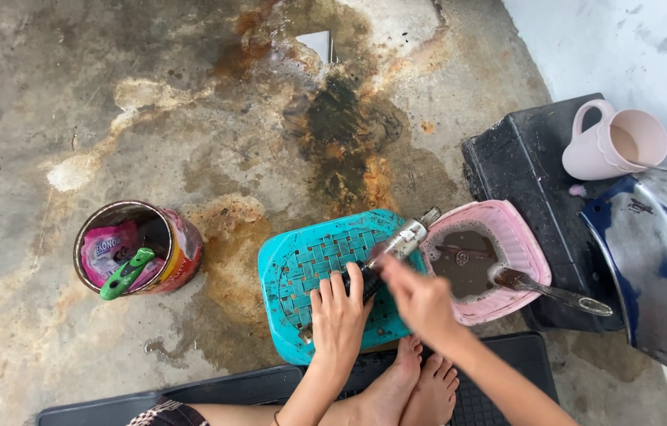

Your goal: The person scrubs a cylindrical metal part with a brush, repeatedly dipping the brush into a pink basin filled with soapy water. The person holds the metal part on a blue plastic stool while scrubbing it thoroughly.

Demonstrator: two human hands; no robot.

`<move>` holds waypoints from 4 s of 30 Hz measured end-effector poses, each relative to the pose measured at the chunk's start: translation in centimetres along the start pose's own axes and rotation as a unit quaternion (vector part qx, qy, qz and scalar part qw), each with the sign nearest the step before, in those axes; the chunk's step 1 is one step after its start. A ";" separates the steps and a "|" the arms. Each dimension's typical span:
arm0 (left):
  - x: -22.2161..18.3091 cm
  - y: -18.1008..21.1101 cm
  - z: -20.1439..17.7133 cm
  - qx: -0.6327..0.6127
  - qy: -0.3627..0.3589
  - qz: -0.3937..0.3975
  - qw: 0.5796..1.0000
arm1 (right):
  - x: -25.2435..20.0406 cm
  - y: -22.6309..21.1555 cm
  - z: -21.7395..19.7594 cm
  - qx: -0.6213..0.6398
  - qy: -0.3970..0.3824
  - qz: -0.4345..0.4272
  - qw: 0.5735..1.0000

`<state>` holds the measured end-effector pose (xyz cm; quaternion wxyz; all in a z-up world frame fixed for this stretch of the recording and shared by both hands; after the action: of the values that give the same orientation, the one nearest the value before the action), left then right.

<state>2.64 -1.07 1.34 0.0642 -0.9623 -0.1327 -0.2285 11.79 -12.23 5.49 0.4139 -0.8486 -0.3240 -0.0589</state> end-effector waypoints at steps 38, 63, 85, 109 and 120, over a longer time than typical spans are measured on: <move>-0.7 0.5 0.0 -0.001 -0.003 -0.003 1.000 | 0.8 4.5 -1.6 -0.094 0.035 -0.013 0.995; 0.0 -0.2 1.1 -0.057 -0.043 -0.013 0.997 | 1.0 7.1 -1.7 -0.094 0.106 -0.031 0.989; 4.2 -4.8 0.9 -0.254 -0.178 -0.021 0.950 | -1.3 4.2 -0.3 -0.110 0.135 -0.041 0.984; 2.6 -3.5 0.3 -0.175 -0.120 0.059 0.975 | -1.3 4.2 -6.7 -0.103 0.059 0.208 0.971; 1.3 -2.0 -0.8 -0.245 -0.097 0.046 0.964 | -4.7 -0.5 -1.0 -0.118 0.097 -0.116 0.981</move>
<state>2.86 0.99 2.74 -0.1760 -0.9713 -0.0341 -0.1564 7.99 -15.16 4.74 0.3304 -0.8385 -0.3692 -0.2268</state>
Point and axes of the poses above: each hand's wrist, its own x-axis towards the middle knuckle, its own z-axis out of the palm, y = z × x, the point moved 3 cm from there along x, towards the middle knuckle, and after that the axes turned 10 degrees about y, right-handed, at the moved point
